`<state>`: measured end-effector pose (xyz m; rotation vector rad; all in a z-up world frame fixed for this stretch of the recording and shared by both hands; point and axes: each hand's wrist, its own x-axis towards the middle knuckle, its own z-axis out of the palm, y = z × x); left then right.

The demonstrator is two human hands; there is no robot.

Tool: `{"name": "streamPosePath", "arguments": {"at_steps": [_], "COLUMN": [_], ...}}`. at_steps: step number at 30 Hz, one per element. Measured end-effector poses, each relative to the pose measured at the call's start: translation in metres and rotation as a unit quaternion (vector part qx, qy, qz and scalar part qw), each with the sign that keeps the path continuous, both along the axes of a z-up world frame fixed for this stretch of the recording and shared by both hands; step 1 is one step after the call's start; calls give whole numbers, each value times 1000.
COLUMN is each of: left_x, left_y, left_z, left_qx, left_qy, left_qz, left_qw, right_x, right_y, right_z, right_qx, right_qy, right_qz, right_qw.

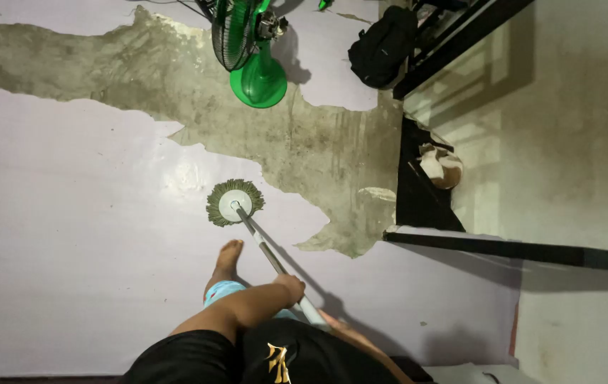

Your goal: Mopping the floor in a room using a spin mop.

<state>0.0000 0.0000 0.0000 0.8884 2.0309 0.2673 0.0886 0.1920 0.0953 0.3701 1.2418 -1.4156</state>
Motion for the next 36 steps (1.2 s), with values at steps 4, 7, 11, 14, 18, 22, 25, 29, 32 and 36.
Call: {"name": "streamPosePath", "arguments": {"at_steps": [4, 7, 11, 14, 18, 22, 25, 29, 32, 36], "left_x": [-27, -55, -74, -104, -126, -138, -137, -133, -115, -96], "left_y": [-30, -64, -95, -134, -176, -203, -207, -190, -157, -91], "left_z": [44, 86, 16, -3, -9, -9, 6, 4, -3, -24], "left_qx": [-7, -39, -62, -74, -94, -97, -111, -106, -72, -50], "left_qy": [20, 10, 24, 58, 71, 82, 83, 88, 74, 34], "left_qz": [14, 16, 72, 96, 132, 152, 148, 137, 135, 74], "left_qw": [1000, 999, 995, 991, 984, 980, 979, 981, 986, 995], "right_x": [-22, -39, -73, -118, -158, -168, -163, -154, -147, -124], "right_y": [1, 3, -46, -107, -165, -200, -212, -186, -151, -65], "right_z": [-24, -77, -95, -70, -40, -34, -28, -24, 3, -43], "right_qx": [-95, 56, 18, -18, -11, -44, -1, -28, 30, 38], "right_qy": [-11, 44, 183, 30, -63, -6, -25, -3, 57, 115], "right_qz": [-53, 60, 103, 17, -17, 6, -12, -15, 60, 120], "right_qw": [994, 996, 978, 999, 998, 999, 1000, 999, 996, 985]}}
